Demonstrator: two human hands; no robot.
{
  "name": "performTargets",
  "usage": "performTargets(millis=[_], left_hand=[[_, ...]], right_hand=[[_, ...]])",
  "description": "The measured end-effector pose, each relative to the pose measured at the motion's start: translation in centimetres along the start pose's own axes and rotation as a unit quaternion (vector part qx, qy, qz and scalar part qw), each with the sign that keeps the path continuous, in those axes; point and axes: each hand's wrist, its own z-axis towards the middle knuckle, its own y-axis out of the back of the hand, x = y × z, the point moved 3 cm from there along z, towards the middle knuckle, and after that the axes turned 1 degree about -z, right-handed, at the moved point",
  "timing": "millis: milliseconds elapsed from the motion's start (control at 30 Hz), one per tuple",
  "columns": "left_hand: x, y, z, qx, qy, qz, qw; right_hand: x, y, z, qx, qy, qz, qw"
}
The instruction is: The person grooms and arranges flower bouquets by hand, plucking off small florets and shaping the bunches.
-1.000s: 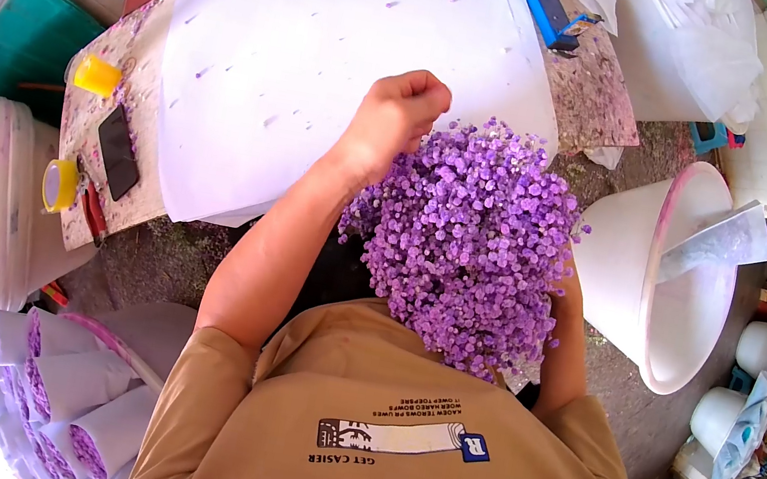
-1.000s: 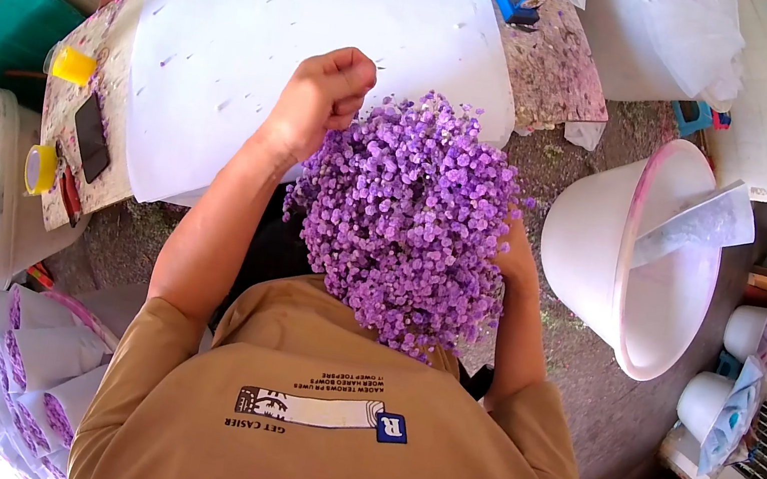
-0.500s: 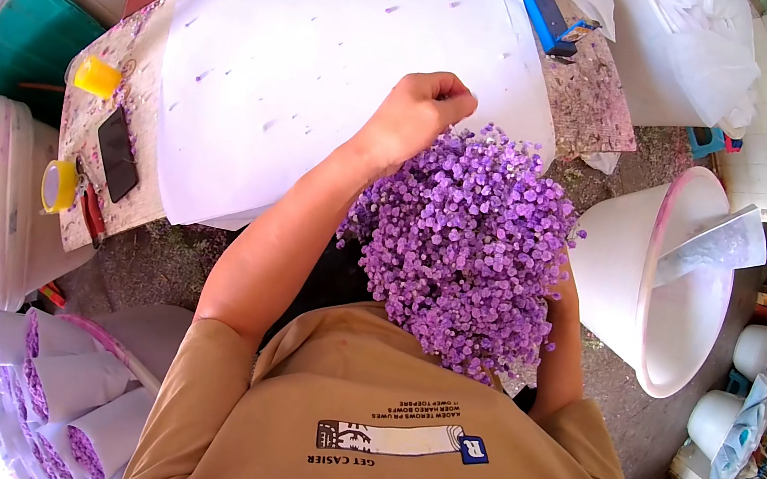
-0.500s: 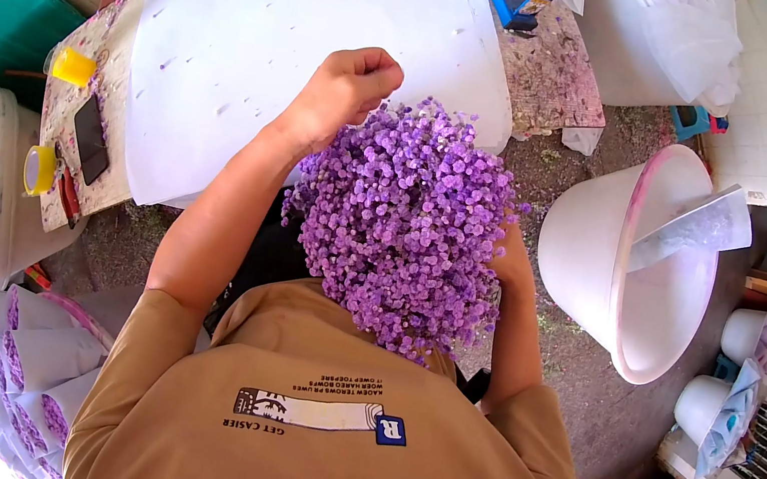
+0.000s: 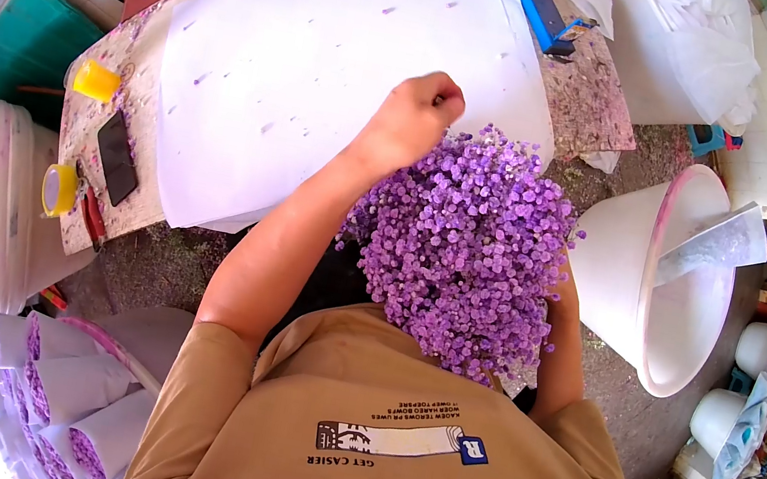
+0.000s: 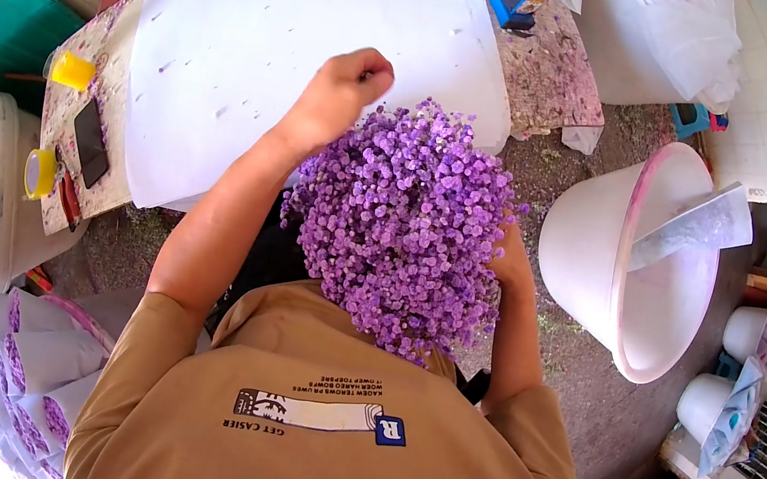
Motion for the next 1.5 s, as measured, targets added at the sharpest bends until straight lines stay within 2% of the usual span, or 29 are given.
performTargets(millis=[33, 67, 133, 200, 267, 300, 400, 433, 500, 633, 700, 800, 933, 1000, 1033, 1067, 1133, 1167, 1200, 1233, 1267, 1333, 1400, 1467, 1500], left_hand=[[0.1, 0.2, 0.1, 0.041, 0.076, -0.108, 0.99], [-1.0, 0.5, 0.1, 0.042, 0.076, -0.108, 0.99], [-2.2, 0.1, -0.5, 0.129, 0.162, -0.253, 0.945], [-1.9, -0.2, -0.3, 0.148, 0.166, -0.241, 0.945], [-2.2, -0.9, -0.1, 0.153, 0.081, -0.029, 0.984], [-0.9, -1.5, 0.4, 0.156, 0.012, 0.014, 0.988], [-0.6, -1.9, 0.4, 0.181, -0.005, 0.035, 0.983], [-0.7, -1.9, 0.3, 0.182, -0.006, 0.035, 0.983], [-1.4, -1.4, 0.2, 0.129, 0.072, -0.076, 0.986], [-1.1, -1.4, 0.3, 0.162, 0.083, -0.112, 0.977], [-1.5, -1.7, 0.2, 0.172, 0.015, -0.021, 0.985], [-2.0, -2.0, 0.0, 0.211, 0.019, 0.043, 0.976], [-2.0, -2.2, -0.1, 0.185, -0.006, 0.057, 0.981], [-2.7, -1.4, -0.4, 0.129, 0.086, -0.18, 0.971], [-2.8, -1.2, -0.6, 0.143, 0.137, -0.296, 0.934], [-3.3, -1.1, -0.8, 0.145, 0.137, -0.296, 0.934], [-4.1, -1.1, -1.8, 0.173, 0.138, -0.251, 0.943], [-4.5, -1.2, -2.1, 0.182, 0.094, -0.175, 0.963], [-4.1, -1.7, -2.4, 0.183, 0.093, -0.176, 0.963], [-3.8, -2.2, -2.5, 0.14, -0.012, -0.074, 0.987], [-4.3, -2.6, -2.8, 0.093, -0.117, 0.029, 0.988], [-4.5, -3.2, -3.1, 0.084, -0.098, 0.064, 0.99], [-4.8, -3.5, -3.3, 0.039, -0.156, 0.177, 0.971], [-4.4, -3.7, -3.2, 0.026, -0.165, 0.184, 0.969], [-4.4, -3.8, -3.2, 0.014, -0.172, 0.19, 0.966]], right_hand=[[-0.8, 0.4, 0.0, -0.002, 0.009, -0.001, 1.0], [-1.2, 0.6, -0.1, -0.003, 0.019, -0.002, 1.0], [-1.3, 0.7, 0.1, 0.002, 0.009, -0.006, 1.0], [-0.5, 0.3, 0.3, 0.007, -0.001, -0.011, 1.0], [0.6, -0.1, 0.1, 0.011, 0.019, -0.045, 0.999], [0.5, 0.1, 0.1, 0.011, 0.019, -0.046, 0.999], [-0.9, 0.5, 0.2, 0.038, 0.0, 0.014, 0.999], [-1.3, 0.6, 0.3, 0.035, 0.006, -0.002, 0.999], [-1.6, 0.9, 0.5, 0.033, 0.011, -0.018, 0.999], [-1.0, 0.5, 0.6, 0.044, 0.018, -0.029, 0.998], [0.2, 0.0, 0.5, 0.046, 0.019, -0.025, 0.998], [1.4, -0.6, -0.3, 0.005, -0.033, 0.05, 0.998], [-0.5, 0.3, 0.4, 0.032, -0.01, -0.007, 0.999], [-1.6, 0.8, 0.5, 0.035, 0.009, -0.02, 0.999], [-2.0, 1.1, 0.4, 0.023, 0.04, -0.038, 0.998], [-1.7, 1.0, 0.4, 0.016, 0.055, -0.047, 0.997], [-1.2, 0.7, 0.4, 0.023, 0.048, -0.029, 0.998], [-0.7, 0.3, 0.5, 0.03, 0.037, -0.016, 0.999], [-0.1, 0.0, 0.5, 0.037, 0.025, -0.003, 0.999], [0.2, -0.2, 0.5, 0.04, 0.016, -0.005, 0.999], [0.6, -0.3, 0.5, 0.041, 0.011, -0.007, 0.999], [1.2, -0.5, 0.5, 0.051, 0.005, -0.035, 0.998], [2.8, -1.3, 0.4, 0.059, 0.002, -0.062, 0.996], [4.6, -1.6, 0.0, 0.003, 0.005, -0.083, 0.997], [2.9, -0.9, 0.1, 0.004, 0.003, -0.083, 0.997]])
